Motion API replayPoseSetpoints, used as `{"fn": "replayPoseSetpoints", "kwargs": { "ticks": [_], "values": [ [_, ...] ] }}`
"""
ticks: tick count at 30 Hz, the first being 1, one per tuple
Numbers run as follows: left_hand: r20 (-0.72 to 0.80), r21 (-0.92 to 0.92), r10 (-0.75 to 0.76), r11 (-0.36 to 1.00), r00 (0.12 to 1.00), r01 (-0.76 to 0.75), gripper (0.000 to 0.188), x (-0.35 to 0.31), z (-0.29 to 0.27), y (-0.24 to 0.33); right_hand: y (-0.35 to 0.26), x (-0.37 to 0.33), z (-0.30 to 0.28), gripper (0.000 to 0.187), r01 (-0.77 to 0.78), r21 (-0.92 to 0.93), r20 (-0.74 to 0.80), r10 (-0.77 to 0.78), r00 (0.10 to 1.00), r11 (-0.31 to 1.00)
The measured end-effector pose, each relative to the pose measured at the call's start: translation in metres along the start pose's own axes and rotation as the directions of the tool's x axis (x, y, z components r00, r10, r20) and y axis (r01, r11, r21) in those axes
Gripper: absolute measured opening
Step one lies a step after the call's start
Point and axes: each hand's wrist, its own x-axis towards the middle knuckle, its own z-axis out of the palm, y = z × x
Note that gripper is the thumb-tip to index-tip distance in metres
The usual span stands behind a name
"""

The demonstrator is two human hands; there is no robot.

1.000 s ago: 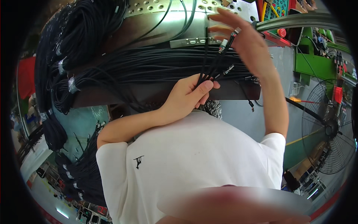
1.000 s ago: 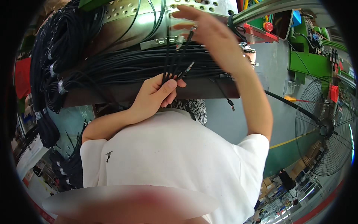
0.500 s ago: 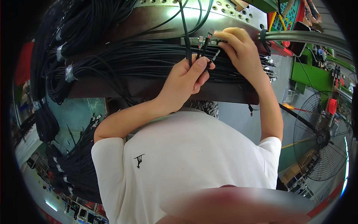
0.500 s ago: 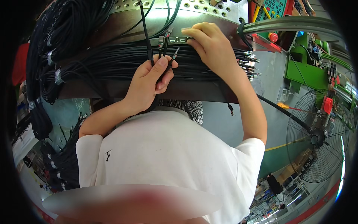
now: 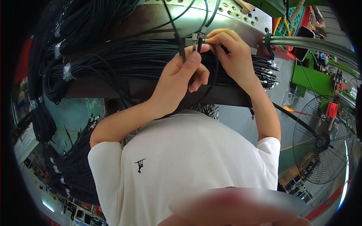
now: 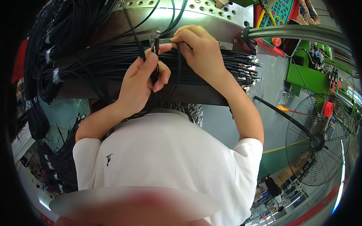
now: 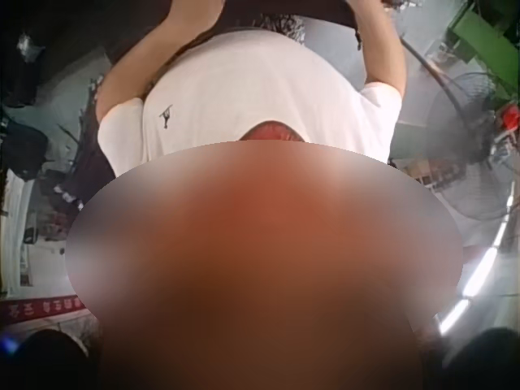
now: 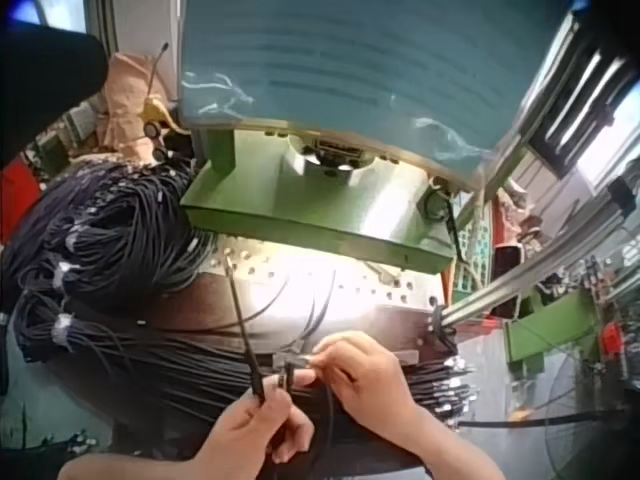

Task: Testing a bundle of black electronic cables by plugging them into a test board to verify functionality.

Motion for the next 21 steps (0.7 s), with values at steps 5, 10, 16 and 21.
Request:
{"fn": "replayPoseSetpoints", "kwargs": {
  "ticks": [5, 10, 16, 21],
  "values": [
    [-0.016, -0.117, -0.063, 0.991, 0.998, 0.060, 0.036, 0.002, -0.002, -0.002, -0.001, 0.004, -0.006, 0.019, -0.144, 0.052, 0.152, 0.134, 0.979, 0.988],
    [-0.041, -0.147, -0.136, 0.981, 0.990, 0.129, 0.031, 0.002, -0.001, -0.004, -0.006, -0.006, -0.013, 0.029, 0.184, -0.216, -0.037, -0.197, 0.980, 0.959],
    [0.123, 0.037, -0.216, 0.976, 0.969, 0.213, 0.035, -0.003, 0.001, 0.002, -0.010, 0.007, -0.027, 0.020, 0.451, -0.534, 0.105, -0.473, 0.875, 0.715],
    [0.065, 0.453, 0.213, 0.864, 0.975, -0.219, 0.039, -0.010, -0.001, -0.005, 0.011, -0.018, -0.023, 0.021, -0.108, -0.123, -0.057, 0.102, 0.993, 0.986]
  ]
}}
